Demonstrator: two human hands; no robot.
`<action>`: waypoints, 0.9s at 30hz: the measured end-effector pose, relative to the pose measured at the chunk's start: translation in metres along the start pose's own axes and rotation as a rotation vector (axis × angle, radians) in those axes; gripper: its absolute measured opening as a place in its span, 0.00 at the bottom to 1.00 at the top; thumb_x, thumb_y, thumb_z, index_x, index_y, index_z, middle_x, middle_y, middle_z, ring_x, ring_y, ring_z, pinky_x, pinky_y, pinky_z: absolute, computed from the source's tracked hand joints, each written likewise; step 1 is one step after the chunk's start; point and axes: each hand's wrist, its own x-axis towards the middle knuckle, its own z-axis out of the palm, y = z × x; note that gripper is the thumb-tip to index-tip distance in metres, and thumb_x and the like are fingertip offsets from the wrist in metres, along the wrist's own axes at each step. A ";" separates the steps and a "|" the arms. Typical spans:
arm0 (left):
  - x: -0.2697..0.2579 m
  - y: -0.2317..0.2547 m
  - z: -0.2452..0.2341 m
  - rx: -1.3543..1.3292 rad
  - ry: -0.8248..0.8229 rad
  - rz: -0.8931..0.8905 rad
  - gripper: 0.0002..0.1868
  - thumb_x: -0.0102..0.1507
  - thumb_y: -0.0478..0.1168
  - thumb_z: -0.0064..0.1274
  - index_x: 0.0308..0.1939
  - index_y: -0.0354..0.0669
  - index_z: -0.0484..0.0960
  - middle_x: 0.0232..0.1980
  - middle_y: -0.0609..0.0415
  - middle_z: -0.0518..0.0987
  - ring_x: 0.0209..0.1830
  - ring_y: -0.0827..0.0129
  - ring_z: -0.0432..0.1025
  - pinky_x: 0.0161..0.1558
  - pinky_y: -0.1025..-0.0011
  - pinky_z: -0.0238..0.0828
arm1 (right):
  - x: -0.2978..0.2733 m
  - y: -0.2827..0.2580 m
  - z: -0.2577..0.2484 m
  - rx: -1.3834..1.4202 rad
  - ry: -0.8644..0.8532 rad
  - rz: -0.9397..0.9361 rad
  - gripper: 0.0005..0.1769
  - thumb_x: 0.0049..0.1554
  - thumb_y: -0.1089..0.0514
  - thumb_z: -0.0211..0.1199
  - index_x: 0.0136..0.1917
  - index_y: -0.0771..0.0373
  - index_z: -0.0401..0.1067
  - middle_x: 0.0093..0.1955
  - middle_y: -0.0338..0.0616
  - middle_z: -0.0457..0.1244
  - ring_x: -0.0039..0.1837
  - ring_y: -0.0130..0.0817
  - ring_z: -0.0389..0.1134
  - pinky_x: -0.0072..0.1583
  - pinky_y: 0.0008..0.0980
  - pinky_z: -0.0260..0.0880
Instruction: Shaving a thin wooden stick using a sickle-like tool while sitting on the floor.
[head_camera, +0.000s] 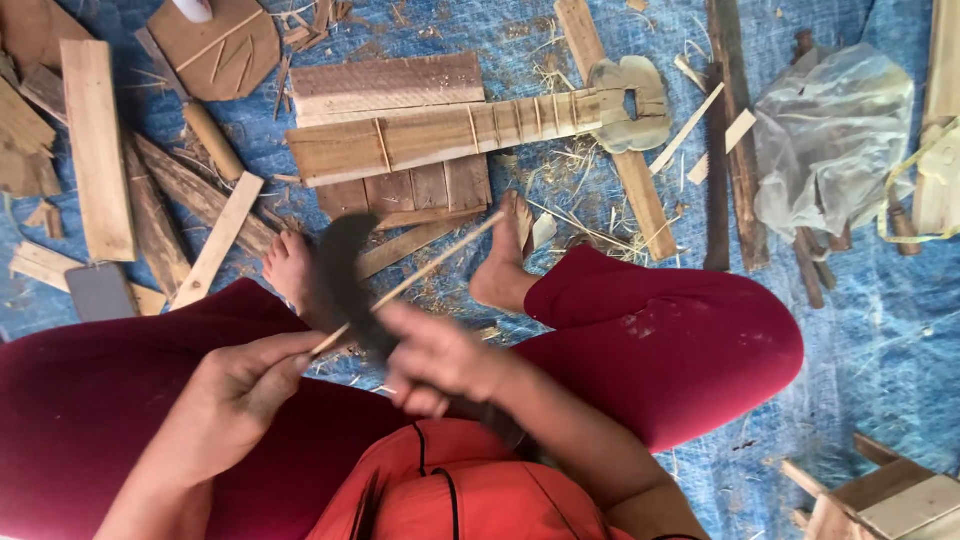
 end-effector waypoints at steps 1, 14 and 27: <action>-0.001 -0.003 -0.004 0.033 0.045 -0.035 0.16 0.65 0.37 0.50 0.51 0.38 0.89 0.53 0.55 0.90 0.52 0.75 0.81 0.57 0.76 0.72 | 0.000 0.007 -0.017 0.030 0.164 0.026 0.42 0.65 0.52 0.56 0.85 0.56 0.41 0.39 0.55 0.64 0.29 0.33 0.60 0.29 0.26 0.56; -0.024 -0.034 -0.022 -0.225 0.016 -0.179 0.19 0.66 0.33 0.51 0.59 0.35 0.89 0.29 0.56 0.78 0.24 0.75 0.61 0.26 0.78 0.55 | -0.011 -0.018 -0.038 0.048 0.168 -0.041 0.43 0.65 0.48 0.58 0.86 0.46 0.40 0.42 0.54 0.65 0.31 0.33 0.64 0.29 0.27 0.59; -0.001 -0.005 0.004 0.128 0.038 -0.119 0.16 0.63 0.36 0.54 0.53 0.45 0.90 0.39 0.57 0.84 0.35 0.75 0.73 0.40 0.75 0.68 | -0.005 -0.016 0.021 0.134 -0.020 0.019 0.47 0.67 0.52 0.52 0.88 0.41 0.27 0.37 0.49 0.60 0.30 0.27 0.57 0.30 0.21 0.55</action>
